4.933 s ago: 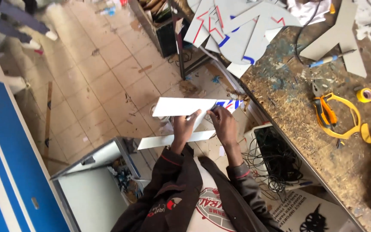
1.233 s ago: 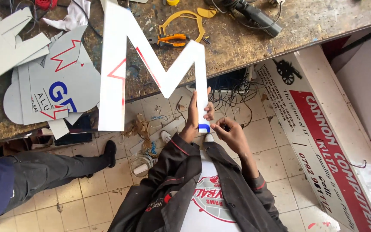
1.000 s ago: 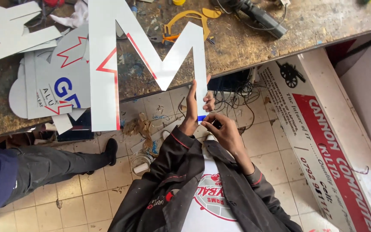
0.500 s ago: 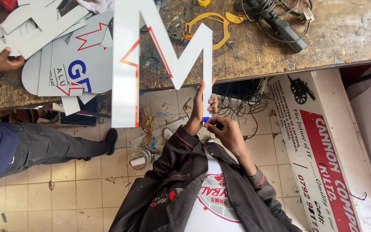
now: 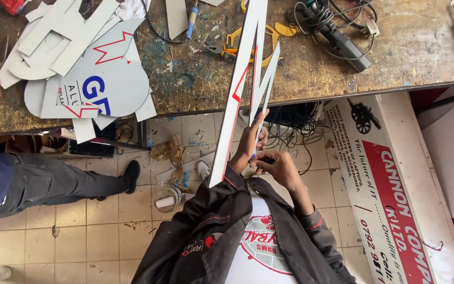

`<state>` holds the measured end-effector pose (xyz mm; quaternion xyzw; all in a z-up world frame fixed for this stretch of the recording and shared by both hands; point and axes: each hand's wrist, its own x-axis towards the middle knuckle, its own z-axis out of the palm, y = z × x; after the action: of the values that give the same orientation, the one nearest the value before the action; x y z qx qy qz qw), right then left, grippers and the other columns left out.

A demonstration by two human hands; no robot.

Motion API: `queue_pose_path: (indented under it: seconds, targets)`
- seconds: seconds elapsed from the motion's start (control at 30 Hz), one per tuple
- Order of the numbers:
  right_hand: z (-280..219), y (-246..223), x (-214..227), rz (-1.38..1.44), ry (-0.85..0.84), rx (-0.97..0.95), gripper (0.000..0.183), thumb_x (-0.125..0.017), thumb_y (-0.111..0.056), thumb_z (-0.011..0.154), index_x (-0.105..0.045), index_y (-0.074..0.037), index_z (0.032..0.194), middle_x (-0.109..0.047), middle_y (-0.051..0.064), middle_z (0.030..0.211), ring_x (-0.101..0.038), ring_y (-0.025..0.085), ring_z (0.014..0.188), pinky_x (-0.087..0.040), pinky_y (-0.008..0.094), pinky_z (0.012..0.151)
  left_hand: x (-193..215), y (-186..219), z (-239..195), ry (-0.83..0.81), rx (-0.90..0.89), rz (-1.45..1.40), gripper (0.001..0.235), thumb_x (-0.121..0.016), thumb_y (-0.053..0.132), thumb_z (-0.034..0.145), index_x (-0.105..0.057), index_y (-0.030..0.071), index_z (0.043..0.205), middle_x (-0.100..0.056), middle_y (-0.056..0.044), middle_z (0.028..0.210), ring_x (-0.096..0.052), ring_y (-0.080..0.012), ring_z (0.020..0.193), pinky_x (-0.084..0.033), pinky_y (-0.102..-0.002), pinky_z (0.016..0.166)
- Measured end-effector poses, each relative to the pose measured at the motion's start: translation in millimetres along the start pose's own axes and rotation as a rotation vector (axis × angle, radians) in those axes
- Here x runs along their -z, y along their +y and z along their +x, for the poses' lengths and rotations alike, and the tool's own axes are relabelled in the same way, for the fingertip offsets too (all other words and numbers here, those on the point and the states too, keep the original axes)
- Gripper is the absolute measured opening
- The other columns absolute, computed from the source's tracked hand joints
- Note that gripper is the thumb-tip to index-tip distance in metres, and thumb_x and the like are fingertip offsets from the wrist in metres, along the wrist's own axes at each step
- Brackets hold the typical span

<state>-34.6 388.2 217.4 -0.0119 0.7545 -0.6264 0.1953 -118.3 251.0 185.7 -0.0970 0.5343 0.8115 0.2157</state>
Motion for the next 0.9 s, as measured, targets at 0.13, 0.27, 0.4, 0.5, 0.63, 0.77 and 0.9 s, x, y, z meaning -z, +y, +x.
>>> queue_pose_path:
  seconds: [0.13,0.27,0.4,0.5,0.63,0.77,0.9]
  targets:
    - [-2.7,17.1,-1.1,0.071,0.008,-0.018,0.009,-0.087,-0.008,0.097,-0.087,0.000,0.102,-0.084,0.021,0.074,-0.080,0.021,0.068,-0.068,0.033,0.073,7.2,-27.8,9.6,0.034,0.026,0.000,0.070,-0.059,0.068,0.113,-0.074,0.008,0.145,-0.042,0.001,0.064,-0.044,-0.0105,0.043,-0.034,-0.026,0.041]
    - [-3.9,30.4,-1.1,0.045,0.005,-0.034,0.010,-0.088,-0.010,0.098,-0.088,-0.002,0.103,-0.084,0.020,0.075,-0.080,0.021,0.068,-0.068,0.034,0.073,4.9,-39.3,14.5,0.040,0.042,0.101,0.070,-0.058,0.069,0.114,-0.078,0.004,0.131,-0.039,-0.001,0.060,-0.039,-0.0120,0.042,-0.033,-0.026,0.040]
    - [-9.9,28.7,-3.9,0.023,0.040,-0.036,0.010,-0.086,-0.011,0.098,-0.087,-0.002,0.103,-0.083,0.019,0.073,-0.077,0.021,0.063,-0.067,0.034,0.068,-4.7,-32.1,4.3,-0.018,0.108,0.017,0.063,-0.063,0.068,0.109,-0.073,0.008,0.091,-0.037,0.004,0.054,-0.037,-0.0060,0.041,-0.029,-0.022,0.042]
    - [-15.0,28.9,-7.5,0.055,0.061,-0.053,0.008,-0.084,-0.010,0.099,-0.086,-0.002,0.102,-0.082,0.017,0.072,-0.076,0.021,0.060,-0.066,0.032,0.066,6.0,-55.9,13.3,0.027,0.055,0.119,0.070,-0.061,0.067,0.113,-0.076,0.005,0.142,-0.044,-0.001,0.065,-0.045,-0.0103,0.043,-0.038,-0.023,0.040]
    - [-19.5,35.5,-15.9,-0.067,0.094,-0.073,0.009,-0.082,-0.015,0.102,-0.087,-0.009,0.106,-0.074,0.010,0.059,-0.067,0.019,0.053,-0.060,0.032,0.060,10.6,-57.4,11.2,-0.030,0.039,0.005,0.076,-0.057,0.071,0.114,-0.069,0.006,0.151,-0.041,0.002,0.064,-0.042,-0.0097,0.041,-0.033,-0.026,0.037]
    - [-21.8,40.9,-21.5,-0.173,0.093,-0.113,0.010,-0.080,-0.022,0.102,-0.086,-0.015,0.106,-0.075,0.009,0.060,-0.072,0.024,0.056,-0.061,0.038,0.066,14.2,-64.7,13.0,-0.065,0.045,-0.009,0.082,-0.053,0.071,0.116,-0.060,0.005,0.164,-0.040,0.004,0.066,-0.042,-0.0080,0.041,-0.035,-0.025,0.036]
    - [-22.2,32.5,-25.7,-0.249,0.096,-0.123,0.013,-0.077,-0.025,0.103,-0.085,-0.016,0.109,-0.079,0.013,0.069,-0.078,0.034,0.066,-0.061,0.046,0.072,23.3,-80.8,20.2,-0.113,0.032,-0.049,0.079,-0.053,0.069,0.117,-0.057,0.009,0.168,-0.039,0.002,0.066,-0.043,-0.0089,0.040,-0.035,-0.025,0.035]
